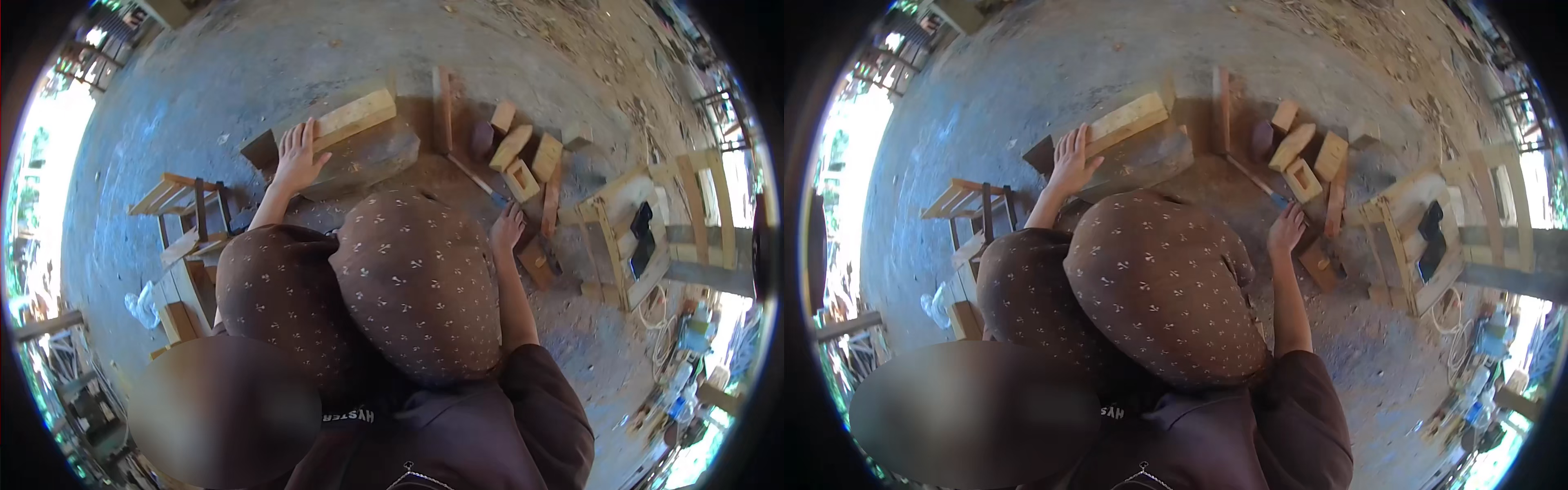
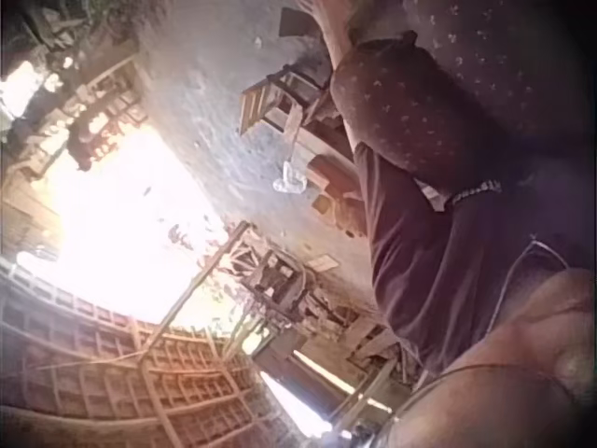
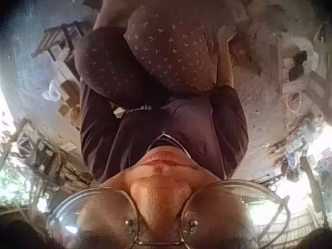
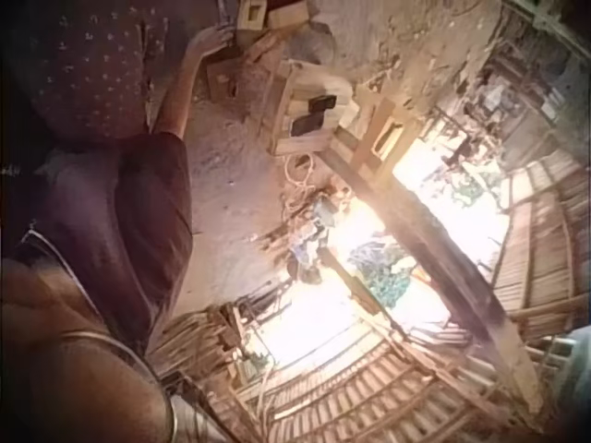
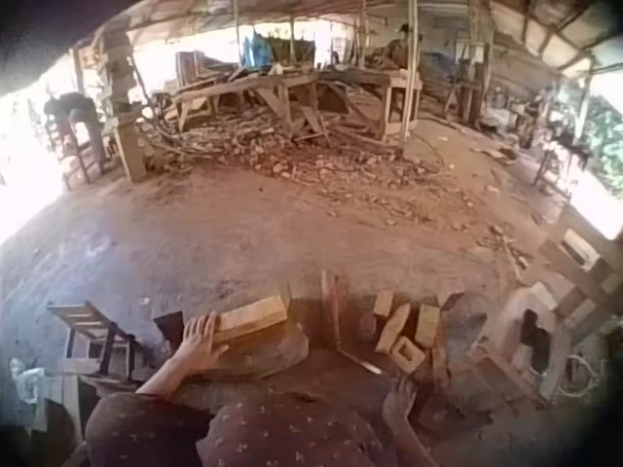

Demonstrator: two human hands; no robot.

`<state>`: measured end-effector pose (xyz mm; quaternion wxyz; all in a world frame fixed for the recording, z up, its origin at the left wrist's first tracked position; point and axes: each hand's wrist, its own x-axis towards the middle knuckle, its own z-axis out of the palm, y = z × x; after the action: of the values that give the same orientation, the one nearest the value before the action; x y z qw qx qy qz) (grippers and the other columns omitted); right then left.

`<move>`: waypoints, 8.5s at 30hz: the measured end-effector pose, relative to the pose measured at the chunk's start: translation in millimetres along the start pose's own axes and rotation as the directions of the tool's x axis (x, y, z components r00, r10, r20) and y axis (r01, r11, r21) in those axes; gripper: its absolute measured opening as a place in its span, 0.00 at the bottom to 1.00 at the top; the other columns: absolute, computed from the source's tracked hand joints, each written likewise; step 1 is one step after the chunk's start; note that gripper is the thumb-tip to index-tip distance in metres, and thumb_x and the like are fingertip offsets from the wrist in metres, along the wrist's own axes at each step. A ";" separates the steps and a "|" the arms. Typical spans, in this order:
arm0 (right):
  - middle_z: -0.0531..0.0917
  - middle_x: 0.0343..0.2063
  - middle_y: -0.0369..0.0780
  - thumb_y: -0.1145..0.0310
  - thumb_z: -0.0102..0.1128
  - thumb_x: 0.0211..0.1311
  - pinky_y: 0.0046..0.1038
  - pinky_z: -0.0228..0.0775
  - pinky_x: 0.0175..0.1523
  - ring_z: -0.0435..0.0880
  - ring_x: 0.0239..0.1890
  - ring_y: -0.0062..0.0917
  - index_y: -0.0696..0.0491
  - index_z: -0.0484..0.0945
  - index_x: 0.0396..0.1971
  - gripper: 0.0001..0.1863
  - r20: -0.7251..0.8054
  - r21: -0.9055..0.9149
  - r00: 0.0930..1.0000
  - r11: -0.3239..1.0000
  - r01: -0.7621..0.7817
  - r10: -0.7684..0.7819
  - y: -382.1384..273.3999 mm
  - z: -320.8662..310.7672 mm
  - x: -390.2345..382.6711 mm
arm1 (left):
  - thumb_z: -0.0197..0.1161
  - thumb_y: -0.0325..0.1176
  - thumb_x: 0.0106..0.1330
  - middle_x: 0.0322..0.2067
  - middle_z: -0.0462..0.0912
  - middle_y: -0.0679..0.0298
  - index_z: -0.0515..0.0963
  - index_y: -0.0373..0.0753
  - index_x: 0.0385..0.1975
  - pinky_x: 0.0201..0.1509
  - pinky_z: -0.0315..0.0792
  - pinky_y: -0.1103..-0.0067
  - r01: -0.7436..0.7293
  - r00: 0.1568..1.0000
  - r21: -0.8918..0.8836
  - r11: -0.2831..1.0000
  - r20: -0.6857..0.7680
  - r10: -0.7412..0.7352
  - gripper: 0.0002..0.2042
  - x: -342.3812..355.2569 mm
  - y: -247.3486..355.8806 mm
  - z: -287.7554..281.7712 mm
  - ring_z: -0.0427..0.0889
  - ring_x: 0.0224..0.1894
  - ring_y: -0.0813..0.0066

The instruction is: Use a handsaw to cut a piece of wood into a smaller block.

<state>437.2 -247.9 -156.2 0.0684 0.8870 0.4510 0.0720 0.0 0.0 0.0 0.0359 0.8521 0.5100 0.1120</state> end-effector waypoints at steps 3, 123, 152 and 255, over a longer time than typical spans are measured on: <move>0.74 0.55 0.41 0.65 0.46 0.65 0.36 0.64 0.57 0.69 0.58 0.32 0.52 0.67 0.62 0.25 -0.054 -0.070 0.995 0.994 0.085 -0.089 -10.0 0.3 8.1 | 0.59 0.51 0.63 0.65 0.56 0.46 0.46 0.38 0.70 0.72 0.47 0.59 -0.010 1.000 -0.003 1.000 0.008 0.010 0.42 9.2 -13.2 -12.4 0.51 0.69 0.44; 0.81 0.30 0.59 0.71 0.41 0.65 0.51 0.72 0.41 0.81 0.36 0.55 0.59 0.61 0.41 0.09 0.172 0.499 0.854 0.791 0.354 -0.491 -240.4 -275.7 20.5 | 0.52 0.38 0.64 0.32 0.72 0.53 0.70 0.36 0.29 0.50 0.61 0.65 0.307 0.815 -0.152 0.940 -0.467 -0.342 0.10 83.2 92.1 35.1 0.69 0.42 0.57; 0.80 0.29 0.59 0.72 0.45 0.62 0.52 0.71 0.41 0.81 0.37 0.55 0.58 0.60 0.40 0.09 0.138 0.533 0.866 0.773 0.344 -0.481 -242.9 -255.6 17.0 | 0.51 0.37 0.65 0.37 0.76 0.52 0.73 0.36 0.36 0.54 0.60 0.64 0.345 0.851 -0.301 0.889 -0.300 -0.432 0.11 84.4 92.8 22.0 0.70 0.47 0.55; 0.79 0.23 0.59 0.67 0.41 0.70 0.54 0.68 0.34 0.79 0.30 0.57 0.56 0.63 0.40 0.08 0.187 0.691 0.861 0.686 0.227 -0.473 -182.9 -244.0 -12.2 | 0.67 0.53 0.54 0.43 0.74 0.53 0.73 0.54 0.55 0.62 0.50 0.59 0.312 0.917 -0.142 0.940 -0.213 -0.336 0.28 41.7 50.5 10.2 0.68 0.53 0.54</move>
<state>239.3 -137.2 48.1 -0.1501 0.7477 0.5912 -0.2624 64.8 13.0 5.4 0.0385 0.7334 0.6382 0.2310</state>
